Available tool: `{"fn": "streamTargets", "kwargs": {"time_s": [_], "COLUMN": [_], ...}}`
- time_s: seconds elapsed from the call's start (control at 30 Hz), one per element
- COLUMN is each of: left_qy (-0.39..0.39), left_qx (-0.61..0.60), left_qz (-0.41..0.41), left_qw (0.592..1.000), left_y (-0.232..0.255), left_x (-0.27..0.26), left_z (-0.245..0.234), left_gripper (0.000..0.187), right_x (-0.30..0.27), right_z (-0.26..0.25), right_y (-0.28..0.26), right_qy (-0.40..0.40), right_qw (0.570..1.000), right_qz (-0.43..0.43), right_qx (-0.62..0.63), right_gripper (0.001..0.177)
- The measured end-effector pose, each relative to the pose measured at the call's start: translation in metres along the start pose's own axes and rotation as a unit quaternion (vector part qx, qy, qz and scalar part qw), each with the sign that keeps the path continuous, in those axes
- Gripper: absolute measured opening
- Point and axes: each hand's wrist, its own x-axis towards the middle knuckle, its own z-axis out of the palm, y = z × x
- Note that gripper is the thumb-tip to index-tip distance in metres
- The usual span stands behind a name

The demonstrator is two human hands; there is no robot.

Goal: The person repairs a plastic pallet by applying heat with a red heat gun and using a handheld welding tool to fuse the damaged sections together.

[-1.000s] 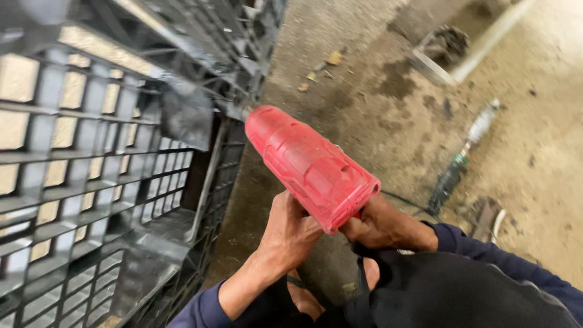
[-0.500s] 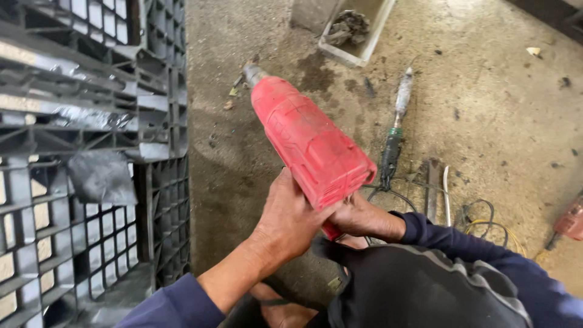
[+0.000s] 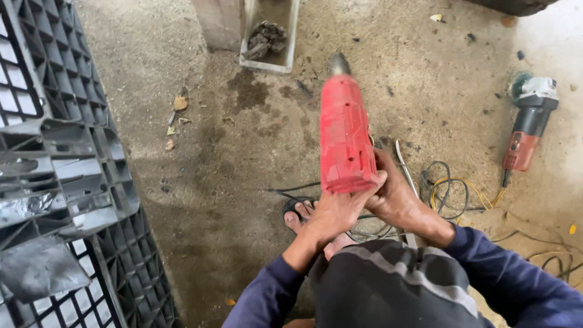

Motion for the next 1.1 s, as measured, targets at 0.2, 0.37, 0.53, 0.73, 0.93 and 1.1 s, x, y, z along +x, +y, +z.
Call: {"fn": "streamTargets", "kwargs": {"time_s": [0.2, 0.37, 0.53, 0.73, 0.93, 1.1], "left_qy": [-0.071, -0.092, -0.085, 0.011, 0.090, 0.112], "left_qx": [-0.116, -0.044, -0.063, -0.076, -0.059, -0.073], "left_qz": [-0.254, -0.337, -0.386, -0.407, -0.408, -0.379], "left_qw": [0.958, 0.936, 0.916, 0.910, 0.906, 0.916], "left_y": [-0.021, -0.037, -0.048, -0.064, -0.097, -0.121], "left_x": [-0.018, -0.059, -0.056, -0.024, -0.005, -0.013], "left_z": [0.043, 0.034, 0.030, 0.048, 0.082, 0.098], "left_gripper": [0.051, 0.055, 0.050, 0.051, 0.049, 0.046], "right_x": [0.018, 0.033, 0.057, 0.044, 0.045, 0.098], "right_z": [-0.065, -0.116, -0.123, -0.089, -0.002, 0.008], "right_y": [0.066, 0.114, 0.151, 0.121, 0.072, 0.115], "right_qy": [0.137, 0.105, 0.124, 0.228, 0.102, 0.158], "right_qw": [0.933, 0.876, 0.886, 0.799, 0.955, 0.935], "right_qz": [0.022, 0.174, 0.095, -0.069, 0.029, -0.039], "right_qx": [-0.332, -0.438, -0.437, -0.553, -0.276, -0.315], "right_gripper": [0.079, 0.078, 0.075, 0.077, 0.050, 0.052]}}
